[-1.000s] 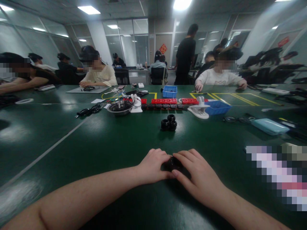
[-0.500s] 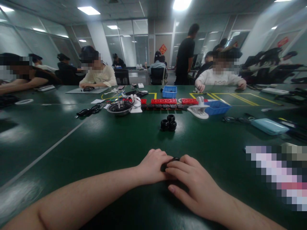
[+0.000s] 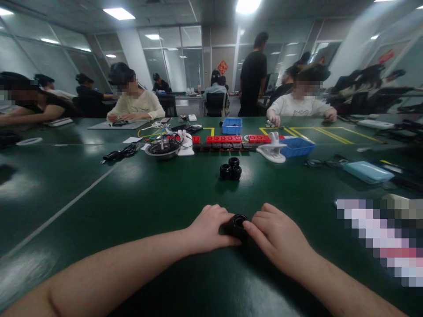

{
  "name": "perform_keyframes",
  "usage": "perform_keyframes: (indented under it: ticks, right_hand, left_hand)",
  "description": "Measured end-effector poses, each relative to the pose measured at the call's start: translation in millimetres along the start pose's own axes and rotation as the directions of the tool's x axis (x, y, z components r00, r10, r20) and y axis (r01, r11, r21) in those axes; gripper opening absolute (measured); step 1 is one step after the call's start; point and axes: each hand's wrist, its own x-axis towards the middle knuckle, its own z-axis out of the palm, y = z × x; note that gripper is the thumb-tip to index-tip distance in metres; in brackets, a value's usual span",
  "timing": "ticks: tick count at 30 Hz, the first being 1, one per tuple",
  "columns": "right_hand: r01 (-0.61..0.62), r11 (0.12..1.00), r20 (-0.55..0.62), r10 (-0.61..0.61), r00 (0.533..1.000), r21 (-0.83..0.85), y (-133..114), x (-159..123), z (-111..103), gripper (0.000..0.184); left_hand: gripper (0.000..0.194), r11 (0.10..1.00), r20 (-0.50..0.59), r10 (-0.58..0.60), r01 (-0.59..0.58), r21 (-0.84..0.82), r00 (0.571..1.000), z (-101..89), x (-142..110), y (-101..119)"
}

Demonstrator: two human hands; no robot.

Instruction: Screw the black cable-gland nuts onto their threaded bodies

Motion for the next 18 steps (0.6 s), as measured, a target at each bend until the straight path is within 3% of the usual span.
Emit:
perform_keyframes:
  ticks: [7,13,18]
  right_hand:
    - [-0.077,0.996,0.023,0.078,0.997,-0.047,9.1,4.6,7.9,0.032]
    - [-0.042,0.999,-0.054,0.042,0.998,-0.004,4.1,1.7,4.1,0.028]
    - [0.0,1.0,-0.046,0.001,0.999,0.016,-2.9,0.1,0.1,0.021]
  left_hand:
    - [0.044,1.0,0.005,0.018,-0.018,0.014,1.0,0.8,-0.6,-1.8]
    - [0.045,0.999,0.002,0.021,-0.021,0.031,1.0,-0.7,-1.5,-0.5]
    - [0.041,1.0,0.01,0.004,-0.004,0.025,1.0,-2.2,-1.0,1.7]
